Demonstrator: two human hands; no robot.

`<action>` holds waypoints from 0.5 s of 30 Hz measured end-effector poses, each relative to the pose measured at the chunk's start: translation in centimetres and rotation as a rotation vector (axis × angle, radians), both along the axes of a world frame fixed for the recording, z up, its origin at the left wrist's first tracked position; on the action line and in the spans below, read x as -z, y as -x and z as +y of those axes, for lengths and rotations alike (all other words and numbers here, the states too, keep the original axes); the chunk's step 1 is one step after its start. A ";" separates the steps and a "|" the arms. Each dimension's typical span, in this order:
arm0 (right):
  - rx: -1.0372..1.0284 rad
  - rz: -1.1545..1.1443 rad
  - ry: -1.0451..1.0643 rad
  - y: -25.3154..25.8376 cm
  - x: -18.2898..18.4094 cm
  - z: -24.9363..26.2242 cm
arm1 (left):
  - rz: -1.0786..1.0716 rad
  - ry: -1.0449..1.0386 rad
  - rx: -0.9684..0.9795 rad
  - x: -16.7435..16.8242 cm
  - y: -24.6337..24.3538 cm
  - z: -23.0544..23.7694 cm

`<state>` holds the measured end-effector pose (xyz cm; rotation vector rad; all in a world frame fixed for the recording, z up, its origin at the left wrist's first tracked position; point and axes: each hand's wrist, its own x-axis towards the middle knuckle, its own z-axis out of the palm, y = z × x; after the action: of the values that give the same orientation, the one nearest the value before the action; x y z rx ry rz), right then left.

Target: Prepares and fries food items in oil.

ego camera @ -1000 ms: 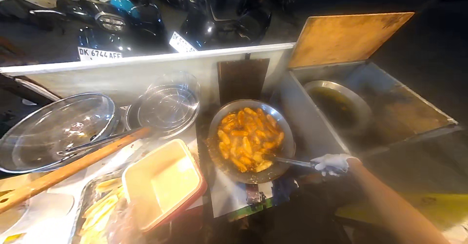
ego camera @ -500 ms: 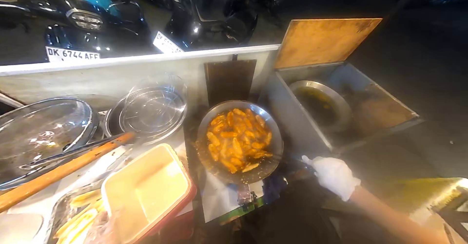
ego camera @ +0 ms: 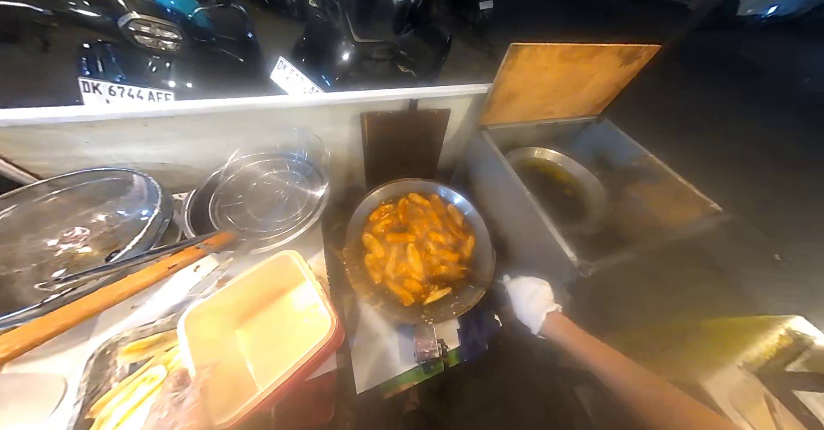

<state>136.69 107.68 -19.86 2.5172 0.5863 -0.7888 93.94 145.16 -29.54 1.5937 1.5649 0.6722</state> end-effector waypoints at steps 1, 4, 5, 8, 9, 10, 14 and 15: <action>0.001 -0.029 -0.033 -0.5 1.4 -0.2 | 0.017 0.005 0.006 -0.1 -0.1 0.1; 0.006 -0.047 -0.033 -1.6 0.9 -0.4 | -0.010 0.017 -0.014 1.1 0.3 0.5; -0.010 -0.030 -0.007 -1.7 -0.8 0.0 | -0.050 -0.038 -0.019 3.0 1.0 1.0; -0.136 0.043 0.079 -2.3 -4.7 0.2 | -0.184 -0.234 0.038 9.1 3.7 2.8; -0.193 0.066 0.079 -2.4 -5.1 0.1 | -0.205 -0.194 0.023 8.0 3.1 2.6; -0.248 0.080 0.059 -2.3 -4.9 0.2 | -0.213 -0.115 -0.022 5.4 1.8 1.9; -0.357 0.102 -0.024 -0.8 -0.1 0.4 | -0.152 -0.126 -0.009 5.2 1.7 1.5; -0.345 0.089 -0.018 -0.4 1.0 0.5 | -0.140 -0.158 0.025 5.9 2.2 1.5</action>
<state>137.10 108.19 -20.84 2.3125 1.0280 -0.7677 91.77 146.69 -35.47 1.6403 1.4166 0.8928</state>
